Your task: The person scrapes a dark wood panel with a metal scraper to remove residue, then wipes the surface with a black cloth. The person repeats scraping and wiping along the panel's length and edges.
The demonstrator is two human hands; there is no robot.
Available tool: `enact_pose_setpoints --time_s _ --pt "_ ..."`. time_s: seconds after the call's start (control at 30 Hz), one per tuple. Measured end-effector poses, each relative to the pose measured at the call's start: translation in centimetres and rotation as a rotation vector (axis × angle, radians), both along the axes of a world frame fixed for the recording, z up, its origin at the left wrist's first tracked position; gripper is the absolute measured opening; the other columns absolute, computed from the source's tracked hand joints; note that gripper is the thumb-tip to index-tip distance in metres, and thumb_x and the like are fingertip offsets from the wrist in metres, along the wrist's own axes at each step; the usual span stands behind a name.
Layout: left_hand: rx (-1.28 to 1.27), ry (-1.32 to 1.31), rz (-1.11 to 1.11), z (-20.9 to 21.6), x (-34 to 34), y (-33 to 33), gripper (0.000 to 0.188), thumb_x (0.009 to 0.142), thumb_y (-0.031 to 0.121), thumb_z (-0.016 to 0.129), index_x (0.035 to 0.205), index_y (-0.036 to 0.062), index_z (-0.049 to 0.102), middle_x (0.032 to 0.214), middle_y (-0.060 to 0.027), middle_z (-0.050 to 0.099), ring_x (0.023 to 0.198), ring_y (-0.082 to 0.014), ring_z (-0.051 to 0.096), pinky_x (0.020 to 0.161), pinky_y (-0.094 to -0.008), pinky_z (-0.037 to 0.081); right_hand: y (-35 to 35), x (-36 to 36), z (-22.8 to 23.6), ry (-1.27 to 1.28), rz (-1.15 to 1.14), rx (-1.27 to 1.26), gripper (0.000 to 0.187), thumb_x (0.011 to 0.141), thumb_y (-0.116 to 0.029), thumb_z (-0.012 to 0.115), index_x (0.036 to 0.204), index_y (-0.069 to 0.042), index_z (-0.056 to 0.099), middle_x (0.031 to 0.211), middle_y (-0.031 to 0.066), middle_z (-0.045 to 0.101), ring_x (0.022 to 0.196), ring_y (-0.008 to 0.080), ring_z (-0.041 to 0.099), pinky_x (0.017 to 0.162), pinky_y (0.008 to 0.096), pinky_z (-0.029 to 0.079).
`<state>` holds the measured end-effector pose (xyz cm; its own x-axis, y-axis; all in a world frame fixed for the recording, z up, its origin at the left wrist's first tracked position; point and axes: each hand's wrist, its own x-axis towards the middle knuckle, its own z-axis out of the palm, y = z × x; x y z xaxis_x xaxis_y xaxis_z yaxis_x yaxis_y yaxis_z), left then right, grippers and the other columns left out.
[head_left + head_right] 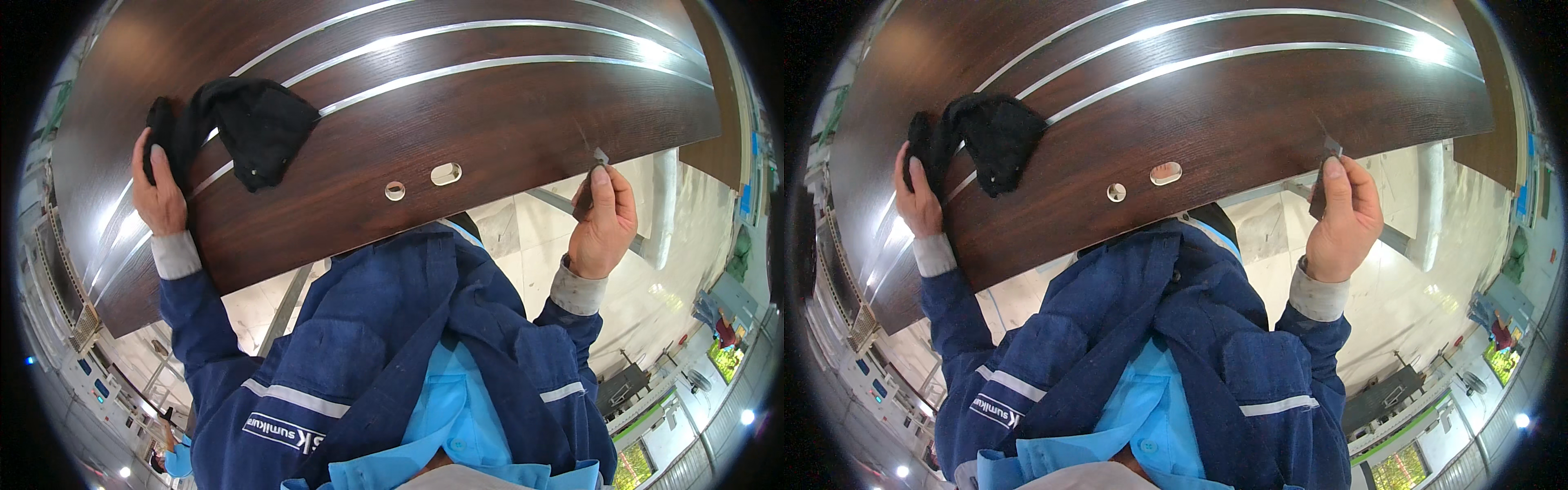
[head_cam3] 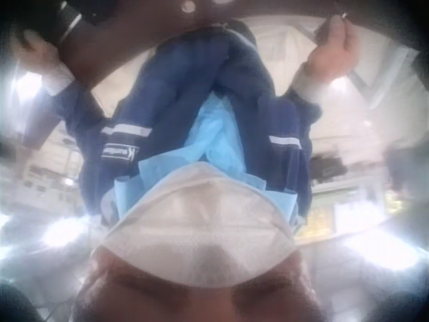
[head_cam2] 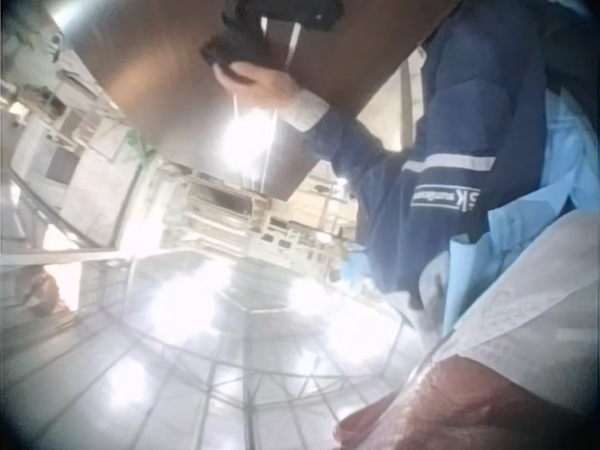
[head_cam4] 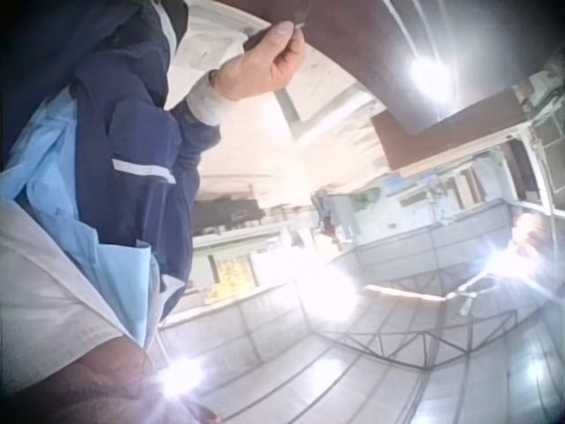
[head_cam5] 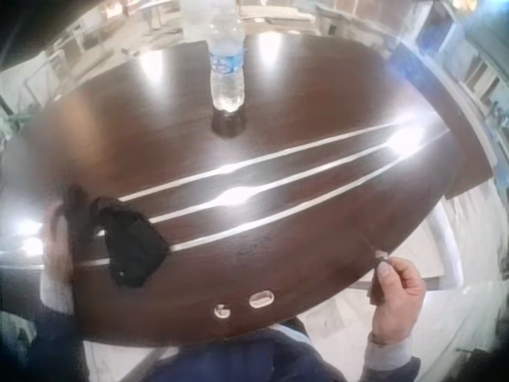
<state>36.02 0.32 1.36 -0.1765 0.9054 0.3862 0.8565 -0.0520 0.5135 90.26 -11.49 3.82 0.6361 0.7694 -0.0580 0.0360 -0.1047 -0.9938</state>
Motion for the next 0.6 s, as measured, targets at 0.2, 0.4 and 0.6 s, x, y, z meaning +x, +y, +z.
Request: enact_pose_setpoints --time_s 0.2,0.4,0.6 --pt "-0.091 0.227 -0.380 0.6 9.1 -2.7 0.077 0.092 0.053 0.077 0.152 0.0089 0.059 0.152 -0.0175 0.058 0.143 -0.0401 0.052 0.125 -0.0532 0.034 1.1 -0.4 -0.2 -0.010 0.024 0.033 0.018 0.103 -0.015 0.075 0.113 0.001 0.076 0.092 -0.0001 0.072 0.078 0.0058 0.061 0.070 0.0214 0.048" --pt "-0.059 0.270 -0.744 1.5 15.5 0.3 0.041 0.087 0.015 0.079 0.127 0.0084 0.071 0.145 -0.0184 0.060 0.145 -0.0403 0.051 0.122 -0.0495 0.039 0.9 0.0 -0.4 -0.056 0.018 0.014 0.019 0.103 -0.014 0.076 0.115 0.001 0.076 0.095 0.0004 0.074 0.083 0.0067 0.063 0.074 0.0212 0.050" --pt "-0.138 0.303 -1.257 0.1 23.5 1.7 0.058 0.089 0.007 0.072 0.145 0.0111 0.061 0.160 -0.0164 0.054 0.156 -0.0350 0.041 0.130 -0.0562 0.029 -0.4 0.5 -0.2 -0.050 -0.049 -0.043 0.019 0.107 -0.016 0.071 0.115 0.001 0.071 0.096 0.0031 0.073 0.084 0.0096 0.065 0.075 0.0247 0.053"
